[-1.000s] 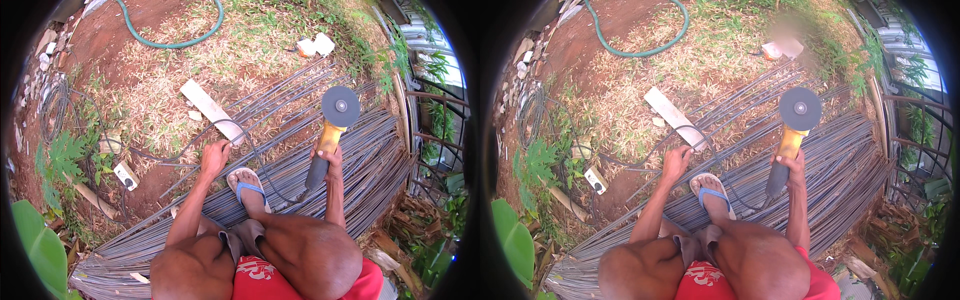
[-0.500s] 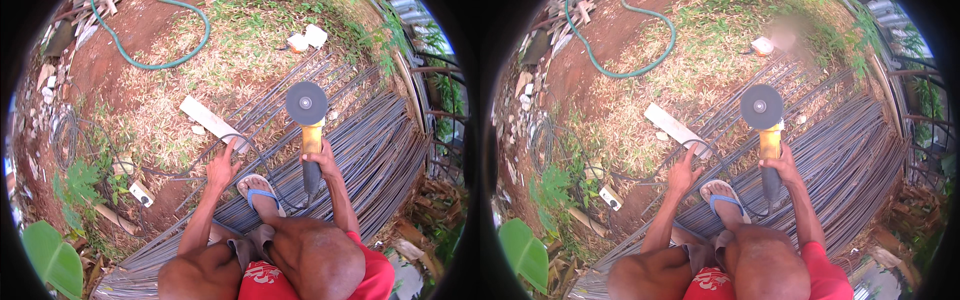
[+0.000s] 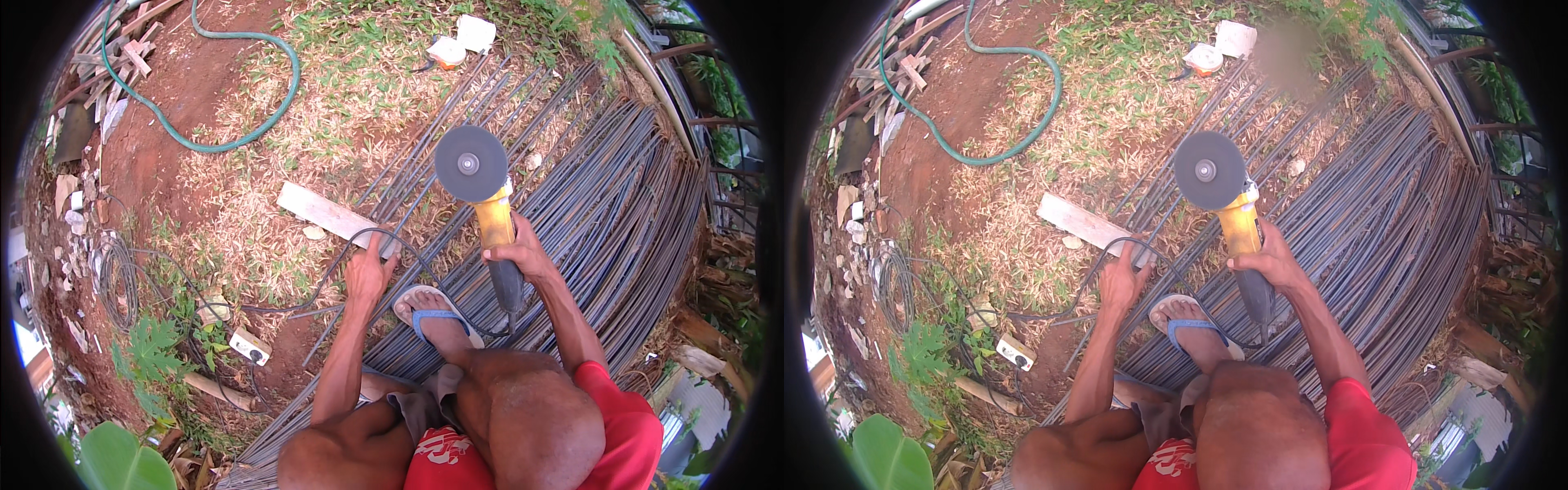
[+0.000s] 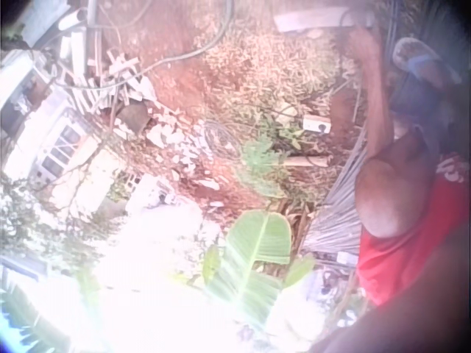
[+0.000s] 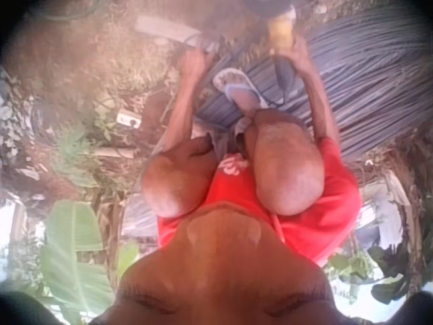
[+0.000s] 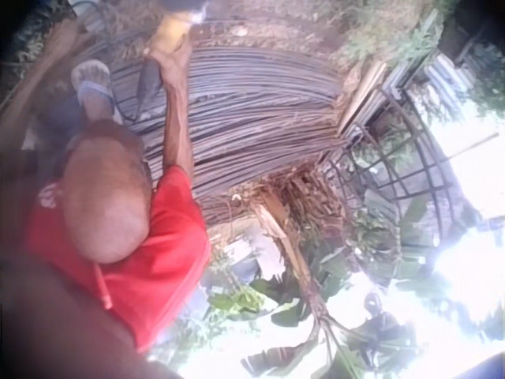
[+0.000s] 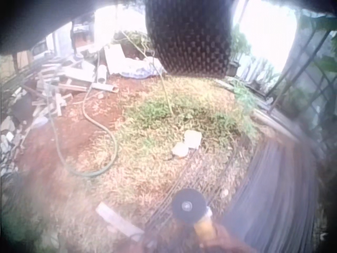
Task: The person uses an angle grinder to cut several long metal rods laid on the ground. After cutting, they set the tool aside and arrange the cut rods into a neat pile.
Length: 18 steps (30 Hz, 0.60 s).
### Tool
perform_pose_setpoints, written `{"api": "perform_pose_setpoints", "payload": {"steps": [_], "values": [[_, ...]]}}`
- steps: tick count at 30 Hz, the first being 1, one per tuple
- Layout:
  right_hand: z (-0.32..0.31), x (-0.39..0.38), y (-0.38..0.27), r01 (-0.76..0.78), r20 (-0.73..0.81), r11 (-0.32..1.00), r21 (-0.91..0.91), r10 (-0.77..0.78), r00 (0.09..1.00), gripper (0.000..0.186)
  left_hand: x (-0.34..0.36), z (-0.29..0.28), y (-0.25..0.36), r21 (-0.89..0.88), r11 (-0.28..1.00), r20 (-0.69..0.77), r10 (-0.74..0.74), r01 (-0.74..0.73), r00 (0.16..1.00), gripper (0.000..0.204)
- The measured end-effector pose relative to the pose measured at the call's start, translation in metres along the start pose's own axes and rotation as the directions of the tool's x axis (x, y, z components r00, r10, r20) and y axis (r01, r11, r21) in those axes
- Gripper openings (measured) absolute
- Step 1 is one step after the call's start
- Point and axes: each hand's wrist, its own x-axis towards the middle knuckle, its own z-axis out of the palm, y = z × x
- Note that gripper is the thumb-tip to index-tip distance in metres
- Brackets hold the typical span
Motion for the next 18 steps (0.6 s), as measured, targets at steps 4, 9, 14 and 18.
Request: {"api": "perform_pose_setpoints", "payload": {"steps": [4,9,14,18], "values": [[-0.0005,0.0017,0.0044,-0.004,-0.013,1.000,-0.006,0.004,1.000,0.063,0.0005,-0.0006,-0.0010,-0.004,1.000,-0.017,0.007,-0.007,1.000,0.064],[-0.0001,0.0017,0.0014,-0.027,-0.015,1.000,0.005,0.027,1.000,0.063,0.0010,0.0003,0.0002,-0.016,1.000,-0.021,0.012,-0.012,1.000,0.062],[0.0003,0.0014,-0.0003,-0.032,-0.025,0.999,-0.002,0.032,0.999,0.063,-0.0008,-0.0004,-0.0007,-0.029,0.999,-0.051,0.035,-0.037,0.998,0.061],[0.0027,0.0008,-0.0023,-0.044,-0.025,0.999,0.000,0.044,0.999,0.062,-0.0018,0.0034,-0.0062,-0.012,0.998,-0.095,0.062,-0.064,0.994,0.063]]}}
